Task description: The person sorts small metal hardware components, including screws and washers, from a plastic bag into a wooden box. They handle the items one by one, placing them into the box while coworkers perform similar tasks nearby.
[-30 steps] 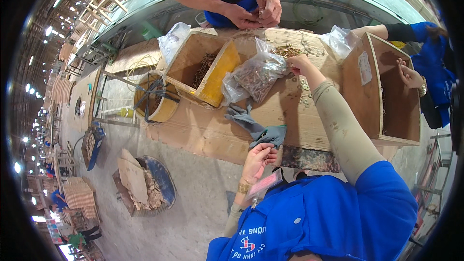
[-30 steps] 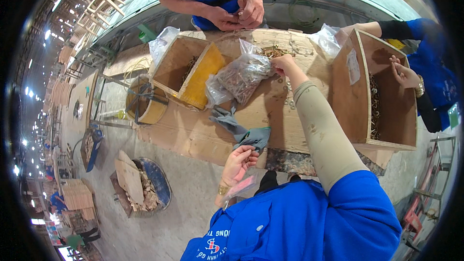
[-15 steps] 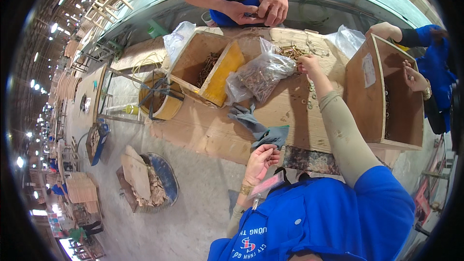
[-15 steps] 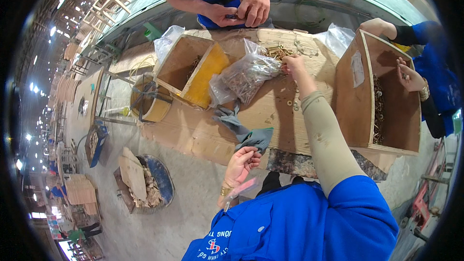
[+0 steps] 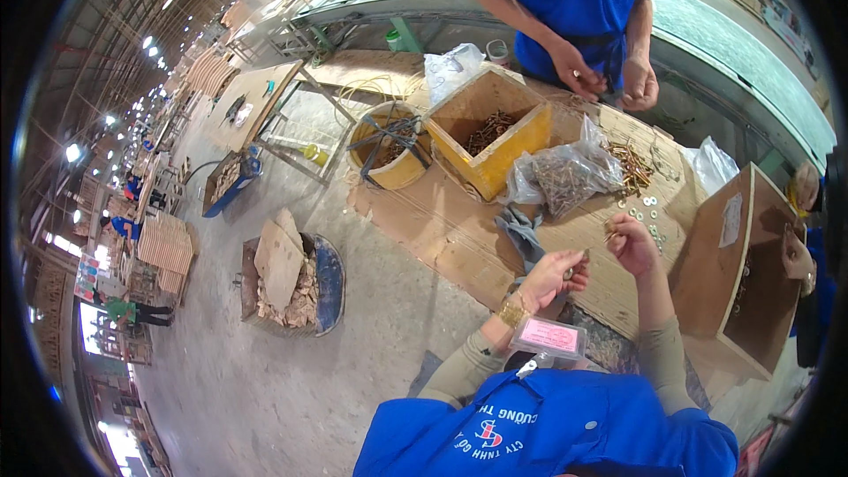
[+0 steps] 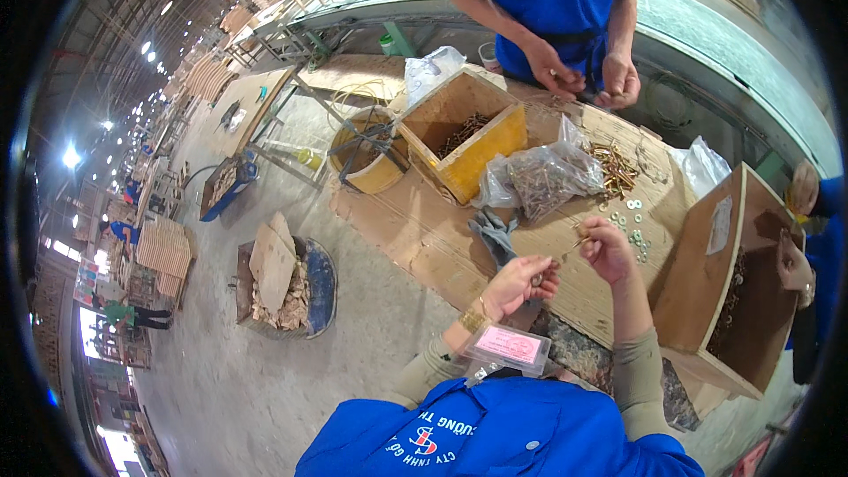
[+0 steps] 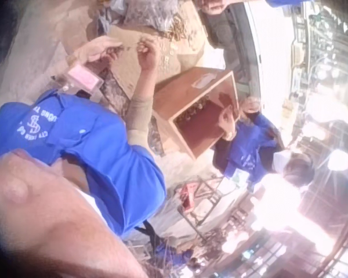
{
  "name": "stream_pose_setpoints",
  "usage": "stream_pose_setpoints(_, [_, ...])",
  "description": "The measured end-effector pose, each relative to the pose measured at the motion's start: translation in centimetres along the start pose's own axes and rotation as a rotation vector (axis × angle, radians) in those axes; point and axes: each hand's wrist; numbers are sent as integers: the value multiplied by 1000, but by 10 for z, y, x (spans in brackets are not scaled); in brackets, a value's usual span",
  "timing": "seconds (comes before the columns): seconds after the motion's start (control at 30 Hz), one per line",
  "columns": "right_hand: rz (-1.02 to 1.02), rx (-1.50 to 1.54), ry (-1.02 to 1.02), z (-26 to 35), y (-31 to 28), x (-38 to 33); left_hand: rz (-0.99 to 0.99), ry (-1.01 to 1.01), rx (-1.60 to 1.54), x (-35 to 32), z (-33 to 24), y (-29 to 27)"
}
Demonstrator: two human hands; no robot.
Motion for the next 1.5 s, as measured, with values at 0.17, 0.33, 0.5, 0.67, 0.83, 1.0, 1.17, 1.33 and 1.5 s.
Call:
stream_pose_setpoints(0.17, [-124, -102, 41, 7, 56, -44, 48, 28, 264, 9, -26, 42])
stream_pose_setpoints(0.33, [-109, -69, -113, 34, 72, -76, 156, 36, 328, 16, -43, 77])
stream_pose_setpoints(0.5, [-204, 45, -213, 47, 72, -107, 252, -42, 413, 24, -54, 112])
stream_pose_setpoints(0.67, [-217, 43, -216, 47, 66, -131, 264, 7, 688, 40, -46, 139])
stream_pose_setpoints(0.83, [-264, 7, -262, 42, 56, -141, 249, 15, 793, 47, -36, 156])
stream_pose_setpoints(1.0, [-300, 64, -283, 38, 59, -150, 195, 10, 795, 51, -28, 163])
stream_pose_setpoints(1.17, [-287, 281, -212, 29, 54, -157, 129, 65, 790, 53, -41, 160])
stream_pose_setpoints(1.33, [-165, 480, -119, 20, 42, -163, 242, -78, 932, 43, -58, 167])
stream_pose_setpoints(1.5, [49, 146, -132, 11, 41, -170, 395, -186, 1058, 38, -41, 188])
Point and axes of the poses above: each hand's wrist, its own x-axis towards the middle knuckle, its own y-axis out of the palm, z = x × y, and after that the axes turned 7 degrees about z, right-handed
